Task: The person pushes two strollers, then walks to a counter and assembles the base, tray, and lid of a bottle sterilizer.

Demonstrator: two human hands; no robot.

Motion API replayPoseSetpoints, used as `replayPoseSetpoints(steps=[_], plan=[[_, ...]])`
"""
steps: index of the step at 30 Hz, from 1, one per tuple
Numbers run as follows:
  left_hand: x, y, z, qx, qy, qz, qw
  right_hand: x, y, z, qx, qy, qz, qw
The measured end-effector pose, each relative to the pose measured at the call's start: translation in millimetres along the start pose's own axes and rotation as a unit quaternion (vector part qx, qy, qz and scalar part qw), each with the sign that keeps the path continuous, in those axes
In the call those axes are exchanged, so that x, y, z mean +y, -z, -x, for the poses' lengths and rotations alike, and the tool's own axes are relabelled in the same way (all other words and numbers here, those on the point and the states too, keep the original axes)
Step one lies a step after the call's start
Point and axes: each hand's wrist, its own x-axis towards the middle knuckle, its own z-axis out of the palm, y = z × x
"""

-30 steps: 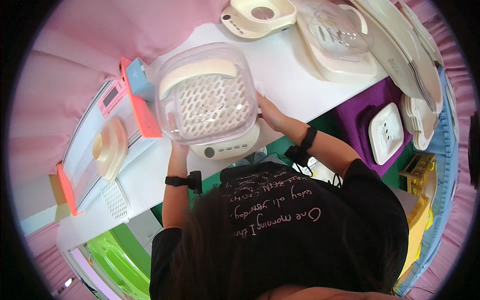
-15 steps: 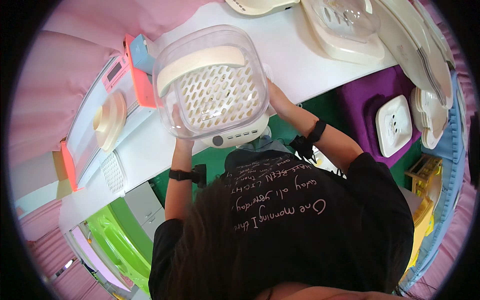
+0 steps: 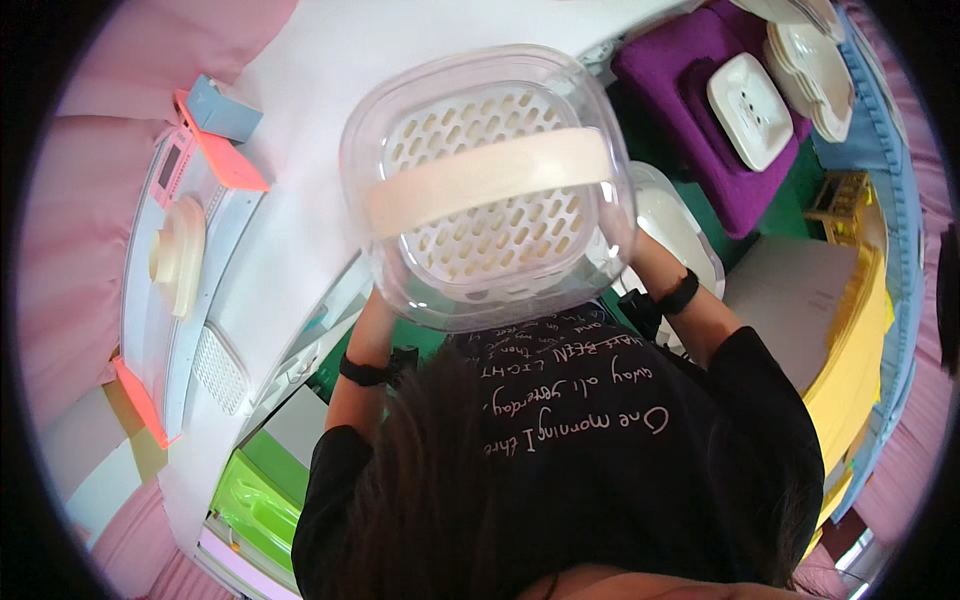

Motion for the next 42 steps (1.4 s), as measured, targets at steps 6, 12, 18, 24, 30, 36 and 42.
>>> replayPoseSetpoints(steps=[6, 12, 18, 24, 30, 36, 42], plan=[[-90.7, 13.3, -2.9, -0.213, -0.026, -0.115, 0.97, -28.9, 25.2, 84.9, 0.106, -0.096, 0.023, 0.989], [-126.2, -40.5, 10.2, -0.237, 0.007, -0.145, 0.96, -7.9, 67.2, 129.9, 0.103, -0.082, 0.019, 0.991], [-161.3, -74.1, 11.4, -0.217, 0.051, -0.047, 0.974, 79.6, 144.1, 109.3, 0.126, -0.129, -0.028, 0.983], [-244.6, -55.3, -22.5, -0.137, 0.152, 0.135, 0.97, 141.8, 185.2, 63.0, -0.015, -0.035, -0.045, 0.998], [-276.1, -61.4, -57.9, -0.025, 0.098, 0.114, 0.988, 161.6, 196.0, -5.4, -0.045, -0.089, 0.019, 0.995], [-308.2, -8.2, -118.7, 0.081, 0.025, 0.174, 0.981, 186.9, 164.9, -79.5, -0.09, -0.071, 0.049, 0.992], [-332.5, 49.2, -165.6, 0.12, -0.006, 0.128, 0.984, 225.6, 144.9, -144.8, -0.12, -0.051, -0.004, 0.991]])
